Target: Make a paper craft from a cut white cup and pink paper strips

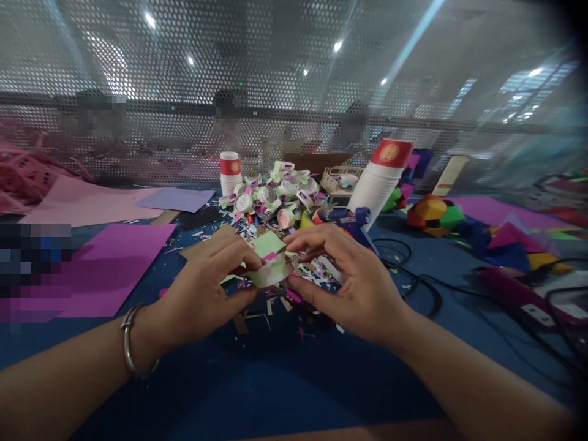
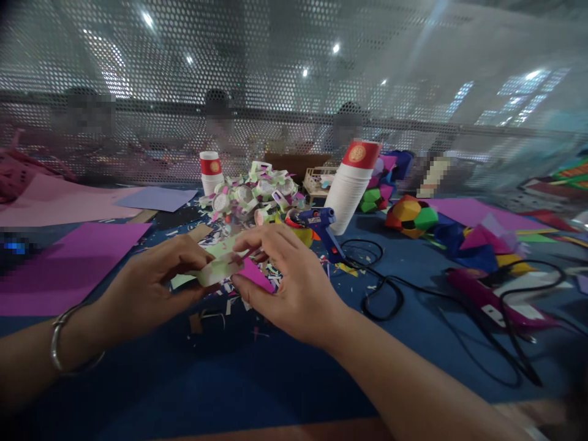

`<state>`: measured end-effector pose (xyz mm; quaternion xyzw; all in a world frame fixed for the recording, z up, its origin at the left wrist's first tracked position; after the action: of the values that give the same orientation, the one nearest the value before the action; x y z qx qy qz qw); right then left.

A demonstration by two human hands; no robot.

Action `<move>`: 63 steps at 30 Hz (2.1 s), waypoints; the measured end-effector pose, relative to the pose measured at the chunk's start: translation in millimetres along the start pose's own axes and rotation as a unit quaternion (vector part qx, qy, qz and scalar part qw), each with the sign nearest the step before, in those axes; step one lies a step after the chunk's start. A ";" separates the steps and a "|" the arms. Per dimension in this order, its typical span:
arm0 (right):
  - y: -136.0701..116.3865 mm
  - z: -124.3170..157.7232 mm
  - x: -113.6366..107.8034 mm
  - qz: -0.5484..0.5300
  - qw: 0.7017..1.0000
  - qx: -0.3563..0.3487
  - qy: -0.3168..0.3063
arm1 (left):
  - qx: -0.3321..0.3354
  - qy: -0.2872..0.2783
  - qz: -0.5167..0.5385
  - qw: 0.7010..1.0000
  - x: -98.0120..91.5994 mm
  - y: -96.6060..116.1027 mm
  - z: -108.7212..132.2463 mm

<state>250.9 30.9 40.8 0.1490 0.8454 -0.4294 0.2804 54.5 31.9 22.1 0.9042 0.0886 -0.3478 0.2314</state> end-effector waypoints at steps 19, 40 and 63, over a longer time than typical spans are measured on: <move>-6.9 -0.5 -0.3 0.036 0.999 -0.030 -0.017 | 0.092 -0.011 -0.044 0.995 -0.3 6.8 -0.2; -2.7 -0.7 2.4 0.038 0.998 -0.029 -0.036 | 0.051 -0.084 -0.068 0.993 2.0 10.2 -4.5; -0.3 -2.9 4.7 0.041 0.997 -0.009 -0.066 | 0.012 -0.064 -0.012 0.998 4.2 9.8 -2.6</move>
<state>246.0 33.2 39.6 0.1525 0.8219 -0.4187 0.3549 62.3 24.6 24.5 0.8819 0.0800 -0.4083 0.2217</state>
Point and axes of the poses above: each hand's wrist, its own z-axis away from the middle knuckle, its own x-axis out of the palm, y = z × x, the point moved 4 cm from there along -z, towards the middle knuckle, and after that the axes turned 15 degrees about x, right-handed, at the moved point
